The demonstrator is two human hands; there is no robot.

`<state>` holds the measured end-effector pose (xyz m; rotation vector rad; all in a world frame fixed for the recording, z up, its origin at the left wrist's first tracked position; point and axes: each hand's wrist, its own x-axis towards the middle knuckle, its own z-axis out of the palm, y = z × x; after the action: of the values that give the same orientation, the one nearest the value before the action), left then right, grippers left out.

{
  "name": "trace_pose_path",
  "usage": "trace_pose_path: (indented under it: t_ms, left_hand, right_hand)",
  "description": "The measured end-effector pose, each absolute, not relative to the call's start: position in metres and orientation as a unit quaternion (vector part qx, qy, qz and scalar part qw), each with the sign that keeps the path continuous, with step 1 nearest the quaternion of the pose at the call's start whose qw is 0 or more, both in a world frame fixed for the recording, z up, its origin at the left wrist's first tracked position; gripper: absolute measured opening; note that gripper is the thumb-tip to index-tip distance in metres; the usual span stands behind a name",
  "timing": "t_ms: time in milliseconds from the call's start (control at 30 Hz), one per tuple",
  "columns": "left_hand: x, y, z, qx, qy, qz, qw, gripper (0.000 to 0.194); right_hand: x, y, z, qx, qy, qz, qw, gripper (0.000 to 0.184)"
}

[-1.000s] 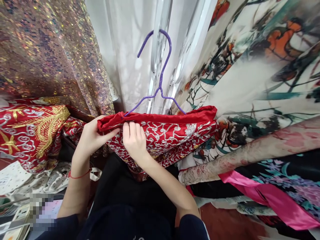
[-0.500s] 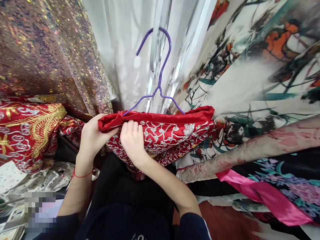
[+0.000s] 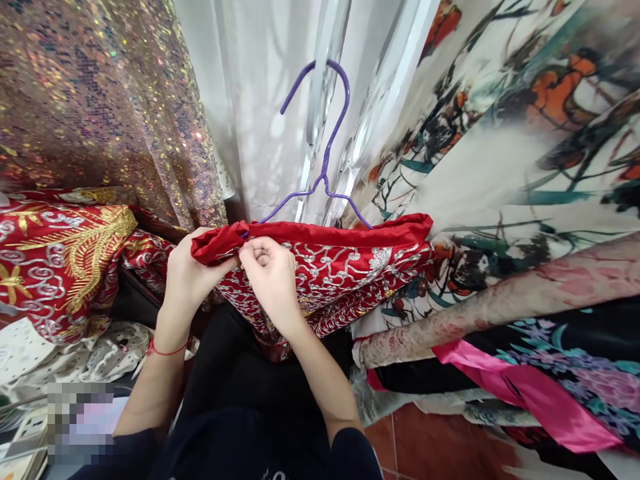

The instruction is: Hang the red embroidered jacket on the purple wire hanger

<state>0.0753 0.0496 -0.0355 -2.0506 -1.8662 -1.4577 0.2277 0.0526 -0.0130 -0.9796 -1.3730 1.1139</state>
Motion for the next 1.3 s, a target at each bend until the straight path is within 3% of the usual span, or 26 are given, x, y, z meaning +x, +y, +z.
trace_pose_path:
  t_ms: [100,200,333,467,600,900,1100,1167,1300]
  left_hand:
    - [0.076,0.051,-0.035,-0.642,-0.599,-0.479,0.001,0.026]
    - [0.071,0.052,-0.034,-0.665,-0.565,-0.488,-0.007,0.029]
    - [0.061,0.057,-0.027,-0.704,-0.46,-0.533,-0.086,0.033]
    - [0.065,0.07,-0.013,-0.684,-0.45,-0.565,-0.102,0.021]
    - [0.077,0.079,-0.004,-0.694,-0.443,-0.564,-0.062,0.013]
    - [0.092,0.075,-0.003,-0.591,-0.388,-0.701,-0.097,0.011]
    - [0.077,0.038,0.001,-0.599,-0.35,-0.718,0.048,0.005]
    - [0.071,0.027,-0.018,-0.634,-0.356,-0.686,0.02,0.01]
    - [0.065,0.019,-0.072,-0.745,-0.375,-0.524,-0.172,0.019]
  right_hand:
    - [0.216,0.048,-0.015,-0.389,-0.549,0.461,0.579,0.021]
    - [0.213,0.04,-0.012,-0.441,-0.63,0.273,0.578,0.024]
    - [0.226,0.034,0.012,-0.437,-0.741,-0.093,0.501,0.023]
    - [0.238,0.049,0.034,-0.443,-0.786,-0.231,0.365,0.016]
    - [0.243,0.072,0.025,-0.446,-0.805,-0.224,0.322,0.019]
    - [0.22,0.075,0.009,-0.399,-0.715,-0.072,0.57,0.012]
    - [0.244,0.036,0.02,-0.299,-0.666,0.0,0.684,0.015]
    - [0.26,0.025,0.004,-0.28,-0.711,0.031,0.644,0.02]
    - [0.278,0.025,-0.053,-0.281,-0.836,0.189,0.431,0.017]
